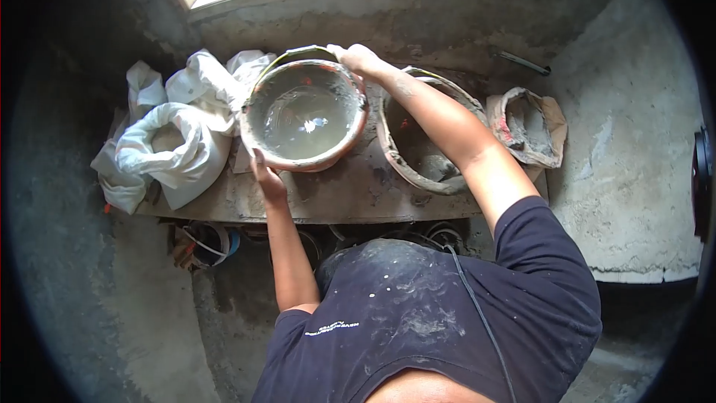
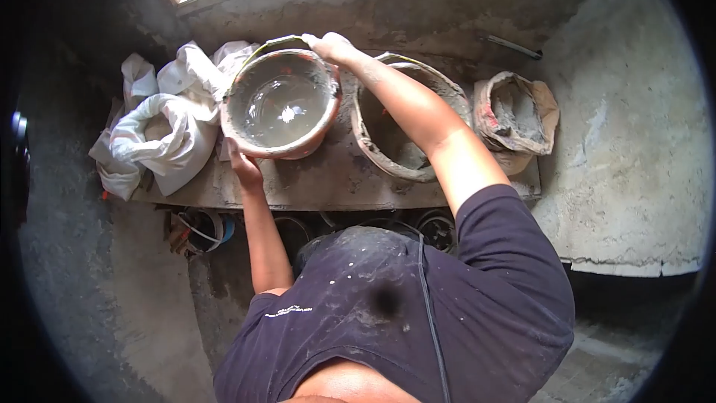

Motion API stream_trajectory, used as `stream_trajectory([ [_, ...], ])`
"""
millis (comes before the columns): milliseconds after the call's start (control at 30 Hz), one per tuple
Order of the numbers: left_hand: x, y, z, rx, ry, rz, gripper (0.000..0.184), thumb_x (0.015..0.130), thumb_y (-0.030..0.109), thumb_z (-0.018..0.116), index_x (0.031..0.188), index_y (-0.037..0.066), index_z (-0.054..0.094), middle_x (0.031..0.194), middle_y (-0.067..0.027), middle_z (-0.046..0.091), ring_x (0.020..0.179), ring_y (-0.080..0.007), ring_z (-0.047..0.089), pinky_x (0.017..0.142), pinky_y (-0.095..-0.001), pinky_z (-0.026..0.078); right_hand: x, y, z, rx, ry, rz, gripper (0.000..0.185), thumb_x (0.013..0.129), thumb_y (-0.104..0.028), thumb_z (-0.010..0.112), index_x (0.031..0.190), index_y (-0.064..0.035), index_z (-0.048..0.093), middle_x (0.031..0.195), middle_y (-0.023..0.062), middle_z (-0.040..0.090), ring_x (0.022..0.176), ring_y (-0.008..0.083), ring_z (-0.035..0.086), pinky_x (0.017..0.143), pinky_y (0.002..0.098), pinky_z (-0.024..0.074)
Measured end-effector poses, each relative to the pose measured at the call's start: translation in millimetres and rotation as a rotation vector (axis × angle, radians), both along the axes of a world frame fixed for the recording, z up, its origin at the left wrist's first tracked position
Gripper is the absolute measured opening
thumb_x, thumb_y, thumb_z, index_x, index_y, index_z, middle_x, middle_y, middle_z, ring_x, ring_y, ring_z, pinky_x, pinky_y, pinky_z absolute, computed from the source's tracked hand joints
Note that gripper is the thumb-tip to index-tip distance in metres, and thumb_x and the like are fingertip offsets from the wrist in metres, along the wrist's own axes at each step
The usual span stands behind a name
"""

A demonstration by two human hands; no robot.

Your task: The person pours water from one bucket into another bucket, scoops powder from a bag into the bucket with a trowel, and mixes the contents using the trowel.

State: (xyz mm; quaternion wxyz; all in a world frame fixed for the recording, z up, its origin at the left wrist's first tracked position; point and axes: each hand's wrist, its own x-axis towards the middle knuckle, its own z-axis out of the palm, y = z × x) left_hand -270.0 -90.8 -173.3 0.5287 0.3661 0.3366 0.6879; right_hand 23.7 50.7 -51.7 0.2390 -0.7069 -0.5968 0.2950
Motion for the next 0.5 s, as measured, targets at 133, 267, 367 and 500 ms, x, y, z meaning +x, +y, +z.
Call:
stream_trajectory([
  [133, -35, 13, -86, -0.07, 0.182, -0.215, 0.073, 0.106, 0.051, 0.042, 0.148, -0.008, 0.038, 0.151, -0.0151, 0.045, 0.14, -0.0236, 0.042, 0.117, -0.0364, 0.027, 8, -4, -9, -0.081, 0.098, 0.003, 0.082, 0.093, -0.069, 0.048, 0.095, 0.0091, 0.072, 0.086, 0.028, 0.071, 0.087, 0.0361, 0.07, 0.082, 0.0453, 0.0497],
  [267, -47, -24, -52, -0.056, 0.247, -0.121, 0.076, 0.105, 0.055, 0.036, 0.154, -0.002, 0.027, 0.158, -0.0157, 0.034, 0.144, -0.0276, 0.035, 0.119, -0.0414, 0.025, 31, -29, -6, 0.028, -0.025, 0.339, 0.072, 0.1, -0.061, 0.043, 0.107, 0.0047, 0.071, 0.103, 0.0263, 0.071, 0.102, 0.0389, 0.066, 0.092, 0.0426, 0.0485],
  [367, -39, -32, -18, 0.017, 0.303, -0.081, 0.08, 0.105, 0.059, 0.029, 0.16, 0.003, 0.016, 0.165, -0.0163, 0.023, 0.149, -0.0315, 0.029, 0.12, -0.0464, 0.022, 58, -112, 34, 0.249, -0.411, 0.288, 0.057, 0.096, -0.046, 0.06, 0.13, 0.0006, 0.06, 0.119, 0.0238, 0.065, 0.111, 0.0372, 0.062, 0.099, 0.042, 0.0475],
  [500, -93, -59, -36, -0.226, 0.372, 0.125, 0.063, 0.106, 0.049, 0.039, 0.149, 0.003, 0.041, 0.153, -0.0153, 0.044, 0.135, -0.0295, 0.048, 0.112, -0.0476, 0.034, 112, -228, 68, 0.382, -0.236, 0.122, 0.034, 0.091, -0.027, 0.07, 0.112, 0.0002, 0.067, 0.101, 0.0159, 0.069, 0.092, 0.0299, 0.067, 0.085, 0.0367, 0.0524],
])
